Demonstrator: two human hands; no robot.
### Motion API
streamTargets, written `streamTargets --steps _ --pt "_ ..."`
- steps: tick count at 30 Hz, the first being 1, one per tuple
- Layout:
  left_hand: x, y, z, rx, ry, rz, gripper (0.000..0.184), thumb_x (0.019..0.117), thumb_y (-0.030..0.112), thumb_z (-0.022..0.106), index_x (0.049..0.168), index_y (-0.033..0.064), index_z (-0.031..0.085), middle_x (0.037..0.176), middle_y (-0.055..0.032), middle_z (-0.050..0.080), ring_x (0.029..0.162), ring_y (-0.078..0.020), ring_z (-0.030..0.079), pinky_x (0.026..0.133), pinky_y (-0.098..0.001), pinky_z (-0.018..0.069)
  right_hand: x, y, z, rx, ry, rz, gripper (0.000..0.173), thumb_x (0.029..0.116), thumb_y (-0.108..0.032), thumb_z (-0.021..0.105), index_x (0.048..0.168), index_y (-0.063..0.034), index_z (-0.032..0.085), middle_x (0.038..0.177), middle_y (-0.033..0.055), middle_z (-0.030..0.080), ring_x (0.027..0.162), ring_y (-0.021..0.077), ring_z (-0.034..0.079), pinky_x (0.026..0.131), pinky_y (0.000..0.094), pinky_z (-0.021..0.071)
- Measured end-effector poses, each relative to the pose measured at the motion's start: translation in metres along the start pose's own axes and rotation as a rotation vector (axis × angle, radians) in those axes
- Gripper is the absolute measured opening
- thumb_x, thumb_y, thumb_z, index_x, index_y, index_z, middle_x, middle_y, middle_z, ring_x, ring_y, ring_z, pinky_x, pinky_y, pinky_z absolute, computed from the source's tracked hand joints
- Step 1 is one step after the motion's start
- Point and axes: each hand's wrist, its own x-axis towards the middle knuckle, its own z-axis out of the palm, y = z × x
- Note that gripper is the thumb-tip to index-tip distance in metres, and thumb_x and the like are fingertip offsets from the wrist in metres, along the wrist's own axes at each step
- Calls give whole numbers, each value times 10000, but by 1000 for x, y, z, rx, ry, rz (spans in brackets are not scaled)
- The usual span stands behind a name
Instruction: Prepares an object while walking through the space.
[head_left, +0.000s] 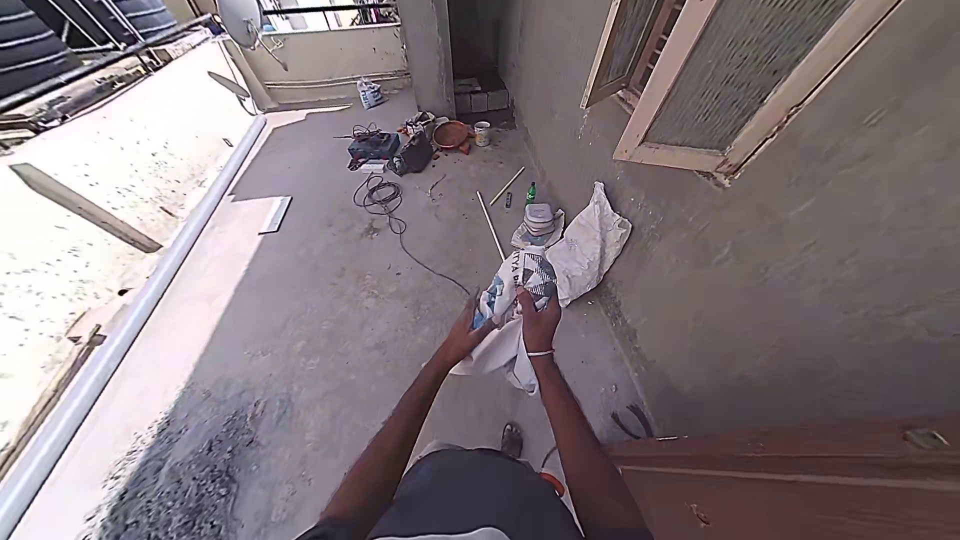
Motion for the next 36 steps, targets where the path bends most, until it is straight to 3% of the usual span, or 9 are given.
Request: streamTargets --steps 4,8,12,15,20,24,27,31,36 --pt "43 4 -16 6 -183 -57 1202 802 555 793 1635 42 94 1617 -167 361 1455 -168 415 1194 -344 374 73 0 9 165 33 -10 501 932 -181 721 1352 49 574 1138 142 710 1012 121 691 935 320 567" --pt "89 0 -1 120 -74 -118 1225 691 511 902 1590 35 221 1428 -166 565 1292 -174 583 1114 -373 478 116 5 31 234 102 64 430 950 -200 719 1297 32 614 1100 123 706 983 122 678 922 329 556" --pt "122 7 27 166 203 -333 912 786 573 799 1427 3 489 1208 -188 677 1133 -276 664 1020 -485 515 164 17 61 254 166 27 426 958 -198 714 1315 13 619 1141 122 713 1042 133 685 964 346 553" --pt "145 11 40 39 388 -402 602 881 512 740 1214 18 658 1050 -144 714 983 -243 693 917 -467 544 196 21 91 239 206 -27 415 943 -173 719 1296 24 626 1111 110 719 1024 119 686 940 328 557" --pt "205 -22 -32 -184 63 -281 795 894 438 763 1480 17 429 1308 -142 644 1167 -165 655 1027 -358 542 238 43 131 174 115 -130 502 958 -201 721 1372 41 572 1206 149 702 1111 141 684 1015 339 546" --pt "275 -32 -126 -125 115 -110 1053 840 537 753 1628 90 217 1614 -132 393 1461 -248 420 1160 -444 407 273 61 172 163 11 -170 490 932 -155 722 1346 68 584 1199 154 710 1110 121 685 1012 315 548" --pt "332 -22 -167 -85 42 -63 1144 774 505 828 1637 128 179 1564 -115 460 1395 -207 494 1131 -427 448 291 64 225 181 -81 -149 482 905 -145 710 1305 97 590 1136 148 717 1046 80 691 955 262 564" --pt "358 -32 -166 -205 -30 -121 1243 718 479 884 1597 6 144 1444 -161 541 1272 -129 584 1084 -321 494 314 74 285 100 -63 -93 507 886 -175 717 1303 90 602 1119 167 722 1034 130 700 948 316 570" --pt "391 -50 -176 -366 82 -174 1050 754 405 872 1519 -30 299 1316 -130 620 1170 -101 629 1020 -291 525 336 95 343 37 -21 -2 611 873 -191 736 1388 83 554 1210 221 701 1121 210 693 1008 383 553"
